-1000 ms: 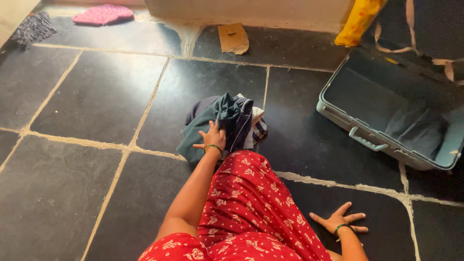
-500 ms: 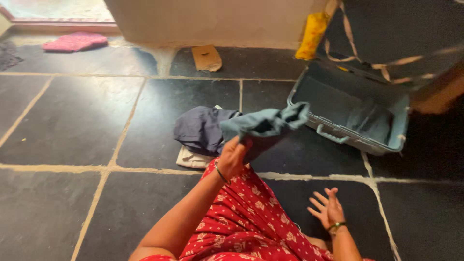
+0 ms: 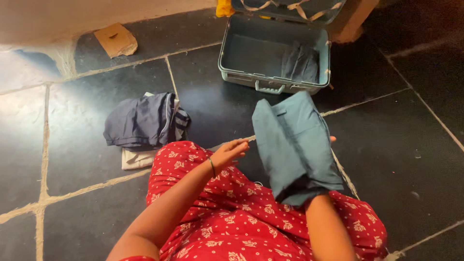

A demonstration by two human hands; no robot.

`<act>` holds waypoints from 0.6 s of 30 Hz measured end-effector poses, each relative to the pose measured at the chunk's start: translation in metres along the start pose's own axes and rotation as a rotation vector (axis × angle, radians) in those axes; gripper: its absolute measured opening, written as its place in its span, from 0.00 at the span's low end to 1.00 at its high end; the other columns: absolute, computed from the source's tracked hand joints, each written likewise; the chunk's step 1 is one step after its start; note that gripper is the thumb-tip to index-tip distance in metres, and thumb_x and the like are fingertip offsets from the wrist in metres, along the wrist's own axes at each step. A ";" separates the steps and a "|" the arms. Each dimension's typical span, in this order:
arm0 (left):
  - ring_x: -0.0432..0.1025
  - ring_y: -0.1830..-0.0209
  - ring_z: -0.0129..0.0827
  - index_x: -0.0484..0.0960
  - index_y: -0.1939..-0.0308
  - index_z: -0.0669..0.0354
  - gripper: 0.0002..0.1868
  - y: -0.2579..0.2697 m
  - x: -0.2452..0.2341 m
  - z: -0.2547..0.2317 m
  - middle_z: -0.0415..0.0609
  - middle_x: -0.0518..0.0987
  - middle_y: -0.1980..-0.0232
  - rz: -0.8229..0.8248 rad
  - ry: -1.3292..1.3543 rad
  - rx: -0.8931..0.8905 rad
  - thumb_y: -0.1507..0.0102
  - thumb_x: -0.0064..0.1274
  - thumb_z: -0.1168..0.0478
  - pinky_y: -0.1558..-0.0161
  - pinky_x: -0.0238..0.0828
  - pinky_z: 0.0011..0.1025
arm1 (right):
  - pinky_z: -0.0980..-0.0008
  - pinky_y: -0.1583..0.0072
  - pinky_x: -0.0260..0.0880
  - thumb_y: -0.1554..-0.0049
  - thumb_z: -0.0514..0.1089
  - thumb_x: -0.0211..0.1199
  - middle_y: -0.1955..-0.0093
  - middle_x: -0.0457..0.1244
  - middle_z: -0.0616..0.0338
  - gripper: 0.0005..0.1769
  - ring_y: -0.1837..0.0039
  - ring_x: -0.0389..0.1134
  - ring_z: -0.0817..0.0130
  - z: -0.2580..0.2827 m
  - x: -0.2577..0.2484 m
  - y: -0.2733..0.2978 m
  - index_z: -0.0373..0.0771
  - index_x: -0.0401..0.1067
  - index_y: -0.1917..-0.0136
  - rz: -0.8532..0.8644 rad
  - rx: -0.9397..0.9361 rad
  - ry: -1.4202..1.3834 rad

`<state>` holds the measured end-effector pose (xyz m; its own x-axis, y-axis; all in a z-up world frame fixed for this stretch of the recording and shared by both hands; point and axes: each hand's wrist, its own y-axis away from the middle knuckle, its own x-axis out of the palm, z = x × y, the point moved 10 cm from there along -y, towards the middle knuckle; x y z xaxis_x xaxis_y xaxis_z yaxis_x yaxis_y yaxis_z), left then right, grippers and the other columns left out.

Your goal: The person sits on a tiled floor and folds several pieces of clothing, including trousers and shirts, by hand. The folded items are then placed into an open suitcase positioned in front of them.

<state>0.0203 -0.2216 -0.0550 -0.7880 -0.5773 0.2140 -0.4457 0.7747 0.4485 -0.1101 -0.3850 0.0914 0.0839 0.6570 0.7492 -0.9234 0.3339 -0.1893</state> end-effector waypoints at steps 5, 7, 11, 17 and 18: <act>0.71 0.40 0.36 0.71 0.31 0.54 0.28 -0.064 0.006 0.003 0.47 0.76 0.37 -0.013 0.292 0.040 0.35 0.46 0.54 0.43 0.68 0.38 | 0.63 0.35 0.61 0.48 0.60 0.70 0.26 0.57 0.44 0.61 0.28 0.59 0.60 -0.046 -0.014 -0.047 0.34 0.41 0.16 0.137 0.049 0.650; 0.73 0.43 0.34 0.74 0.33 0.59 0.26 -0.085 0.015 -0.005 0.47 0.79 0.41 0.055 0.234 0.366 0.37 0.47 0.62 0.43 0.70 0.35 | 0.66 0.35 0.61 0.47 0.57 0.72 0.27 0.57 0.45 0.60 0.28 0.59 0.63 -0.085 -0.029 -0.053 0.33 0.41 0.17 0.151 0.049 1.079; 0.75 0.51 0.29 0.75 0.33 0.59 0.28 -0.088 -0.002 0.013 0.44 0.81 0.47 -0.046 0.145 0.399 0.38 0.45 0.72 0.50 0.72 0.30 | 0.69 0.41 0.71 0.49 0.38 0.68 0.45 0.69 0.50 0.30 0.45 0.69 0.67 -0.101 -0.103 -0.048 0.29 0.70 0.33 -0.111 0.165 1.027; 0.76 0.49 0.30 0.73 0.31 0.58 0.27 -0.086 -0.118 -0.014 0.48 0.81 0.43 -0.104 0.300 0.449 0.36 0.50 0.72 0.47 0.74 0.28 | 0.72 0.44 0.69 0.44 0.33 0.65 0.44 0.69 0.57 0.28 0.46 0.69 0.72 0.005 -0.269 -0.027 0.34 0.64 0.31 -0.593 -0.059 0.851; 0.76 0.50 0.32 0.69 0.31 0.52 0.28 -0.094 -0.147 0.012 0.47 0.79 0.41 -0.192 0.286 0.279 0.36 0.50 0.68 0.50 0.73 0.31 | 0.71 0.43 0.70 0.44 0.37 0.68 0.43 0.67 0.55 0.31 0.44 0.69 0.69 0.015 -0.287 -0.012 0.32 0.61 0.30 -0.647 -0.139 1.010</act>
<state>0.1729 -0.2069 -0.1388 -0.5484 -0.7351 0.3985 -0.7007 0.6641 0.2607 -0.1286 -0.5875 -0.1118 0.8281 0.5530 -0.0921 -0.5596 0.8253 -0.0754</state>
